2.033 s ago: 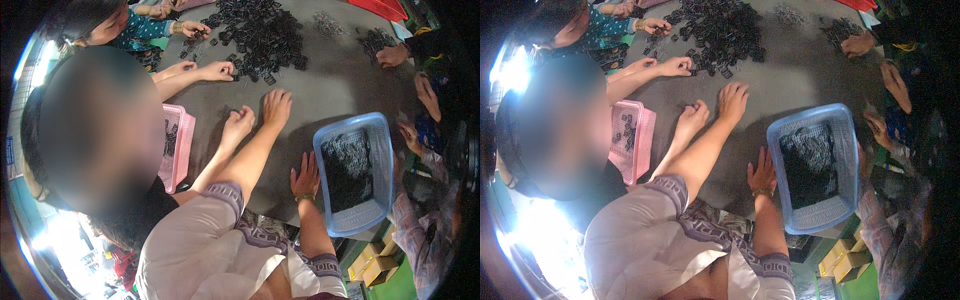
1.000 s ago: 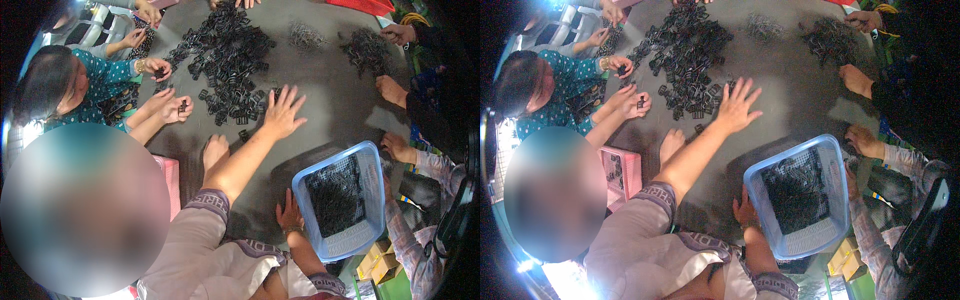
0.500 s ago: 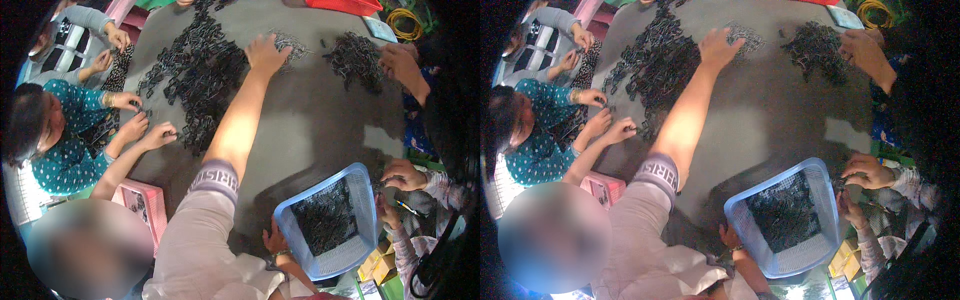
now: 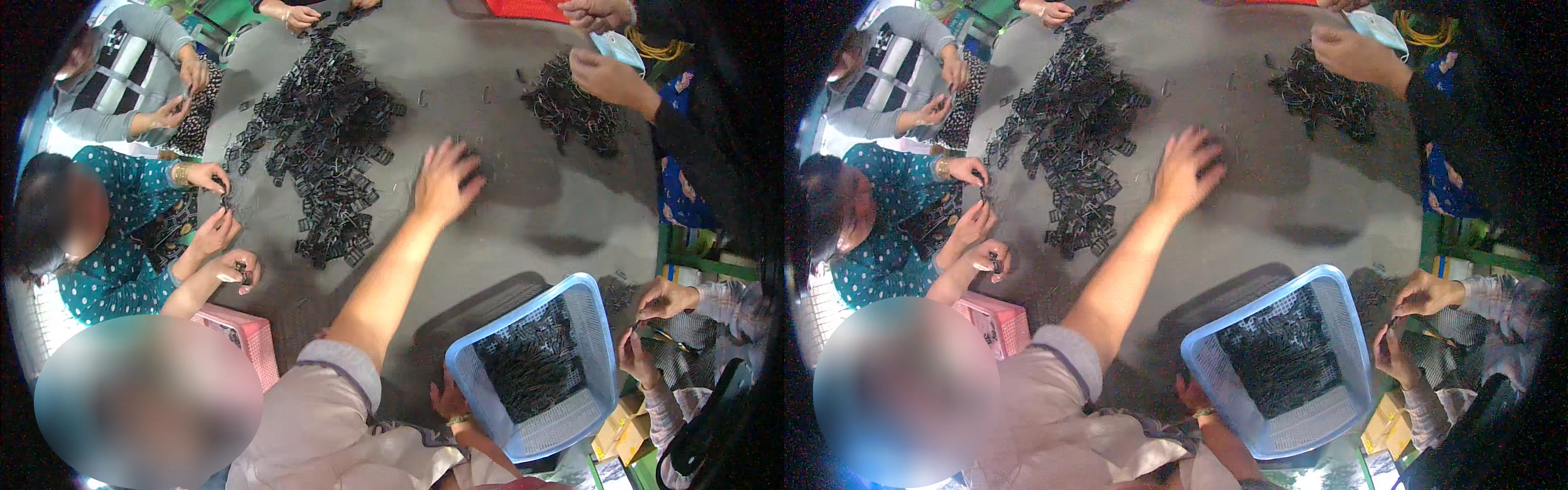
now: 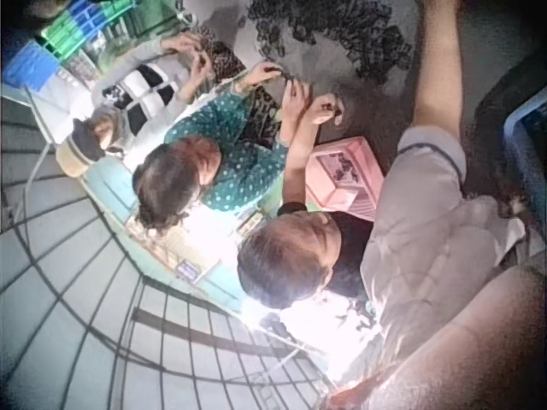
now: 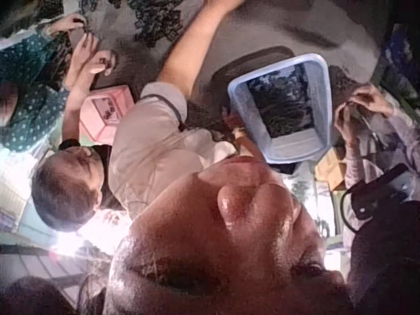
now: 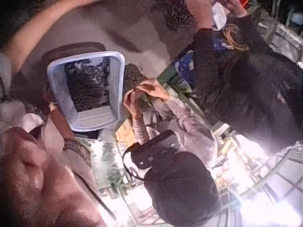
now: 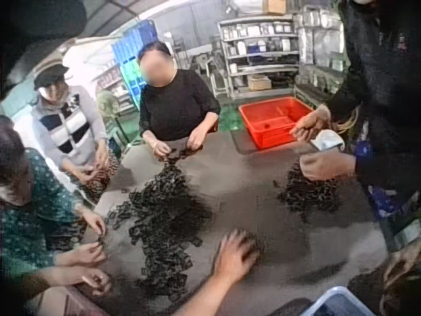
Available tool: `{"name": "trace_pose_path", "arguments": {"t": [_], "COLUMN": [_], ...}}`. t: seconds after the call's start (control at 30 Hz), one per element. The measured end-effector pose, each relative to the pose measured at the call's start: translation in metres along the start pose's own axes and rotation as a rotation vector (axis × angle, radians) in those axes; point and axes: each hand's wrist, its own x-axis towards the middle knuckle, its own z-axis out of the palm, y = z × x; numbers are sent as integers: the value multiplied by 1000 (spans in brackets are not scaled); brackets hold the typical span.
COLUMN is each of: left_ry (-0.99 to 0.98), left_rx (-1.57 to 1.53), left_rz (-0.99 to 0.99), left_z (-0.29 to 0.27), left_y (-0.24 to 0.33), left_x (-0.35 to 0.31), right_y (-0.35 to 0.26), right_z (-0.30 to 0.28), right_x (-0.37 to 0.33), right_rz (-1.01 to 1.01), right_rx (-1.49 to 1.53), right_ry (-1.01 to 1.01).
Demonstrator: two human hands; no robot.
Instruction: The person sits at a table with several others and repeatedly picks up small black plastic components and metal clips, attaching them together by hand. They place the assembled units into a pink basket and occasionally sweep loose clips into a blue basket. The task continues until the person stands up and moves away from the table.
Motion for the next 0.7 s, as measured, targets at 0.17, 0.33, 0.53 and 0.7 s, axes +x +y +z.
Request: {"name": "trace_pose_path", "arguments": {"t": [0.17,0.33,0.53,0.7], "left_ry": [104,436,42,-92], "left_rx": [-72,63,308,118], "left_rz": [-153,-169,-87,247], "left_z": [-46,-23,30,43], "left_y": [44,-20,-40,-23], "left_x": [-75,49,111,64], "right_y": [-18,-9,-6,-7], "right_z": [-17,-1,0,-1], "right_x": [12,4,2,-1], "right_rz": [160,-157,-163,-131], "right_rx": [472,11,-69,-42], "right_ry": [-277,128,147,73]}}
